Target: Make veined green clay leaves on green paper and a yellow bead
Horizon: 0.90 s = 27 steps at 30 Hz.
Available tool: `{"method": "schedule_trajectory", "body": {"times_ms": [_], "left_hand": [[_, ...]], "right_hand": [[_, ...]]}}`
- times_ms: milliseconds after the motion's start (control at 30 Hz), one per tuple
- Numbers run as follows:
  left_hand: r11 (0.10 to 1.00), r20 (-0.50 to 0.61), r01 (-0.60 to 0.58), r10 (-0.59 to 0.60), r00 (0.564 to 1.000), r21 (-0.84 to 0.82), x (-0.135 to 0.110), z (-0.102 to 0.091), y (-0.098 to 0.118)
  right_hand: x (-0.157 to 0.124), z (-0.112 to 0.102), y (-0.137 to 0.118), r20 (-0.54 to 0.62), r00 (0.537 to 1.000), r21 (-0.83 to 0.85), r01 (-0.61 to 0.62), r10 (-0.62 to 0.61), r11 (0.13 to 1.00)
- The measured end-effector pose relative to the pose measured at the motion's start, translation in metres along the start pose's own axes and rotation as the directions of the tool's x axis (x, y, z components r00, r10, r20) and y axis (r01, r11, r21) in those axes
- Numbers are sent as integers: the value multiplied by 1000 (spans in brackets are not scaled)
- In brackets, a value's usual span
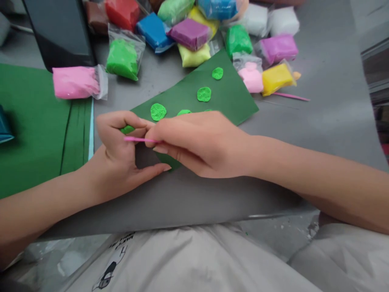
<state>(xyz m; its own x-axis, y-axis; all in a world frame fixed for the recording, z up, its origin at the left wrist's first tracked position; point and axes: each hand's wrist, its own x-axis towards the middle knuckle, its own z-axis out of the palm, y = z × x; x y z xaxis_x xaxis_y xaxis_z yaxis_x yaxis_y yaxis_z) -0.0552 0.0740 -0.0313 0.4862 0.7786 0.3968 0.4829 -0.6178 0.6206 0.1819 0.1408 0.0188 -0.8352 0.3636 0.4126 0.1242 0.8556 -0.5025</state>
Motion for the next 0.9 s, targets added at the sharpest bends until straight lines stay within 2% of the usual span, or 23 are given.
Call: {"method": "schedule_trajectory", "body": {"times_ms": [100,167,233,333,467,500,533,633,667,700,833,900], "left_hand": [[998,-18,-54,54,998,-12,1,1,-2],[998,-32,-42,41,999,-39,0,0,-1],[999,-36,-19,18,999,-29,-3,0,3],[998,-39,11,-9,999,54,-7,0,11],[998,-54,-15,18,998,60,-11,4,17],[998,-57,-27,30,998,56,-11,4,18],[998,-59,-39,42,997,59,-11,5,18],[995,-54,-72,76,996,74,-10,5,20],[995,-49,-80,83,995,66,-10,5,21],[995,-43,-82,84,995,50,-10,4,22],[992,-37,-116,114,993,-51,-10,6,24],[988,-30,-131,129,991,-85,-10,7,25]], "right_hand": [[-2,-10,-3,-189,977,129,-77,101,989],[-7,-13,-4,-307,944,198,-61,121,978],[-14,-13,-6,-374,911,200,-107,176,974],[-26,-14,-12,-392,860,172,-281,327,944],[-39,-13,-26,-274,895,90,-341,353,936],[-43,-10,-29,-272,885,64,-375,377,925],[-47,-6,-33,-302,857,45,-424,417,905],[-58,11,-42,-428,731,-8,-591,532,806],[-61,16,-44,-441,710,-36,-624,548,780],[-64,20,-45,-437,709,-58,-637,554,769],[-63,25,-46,-295,807,-81,-554,512,828],[-60,21,-46,-296,836,-132,-516,463,847]]}}
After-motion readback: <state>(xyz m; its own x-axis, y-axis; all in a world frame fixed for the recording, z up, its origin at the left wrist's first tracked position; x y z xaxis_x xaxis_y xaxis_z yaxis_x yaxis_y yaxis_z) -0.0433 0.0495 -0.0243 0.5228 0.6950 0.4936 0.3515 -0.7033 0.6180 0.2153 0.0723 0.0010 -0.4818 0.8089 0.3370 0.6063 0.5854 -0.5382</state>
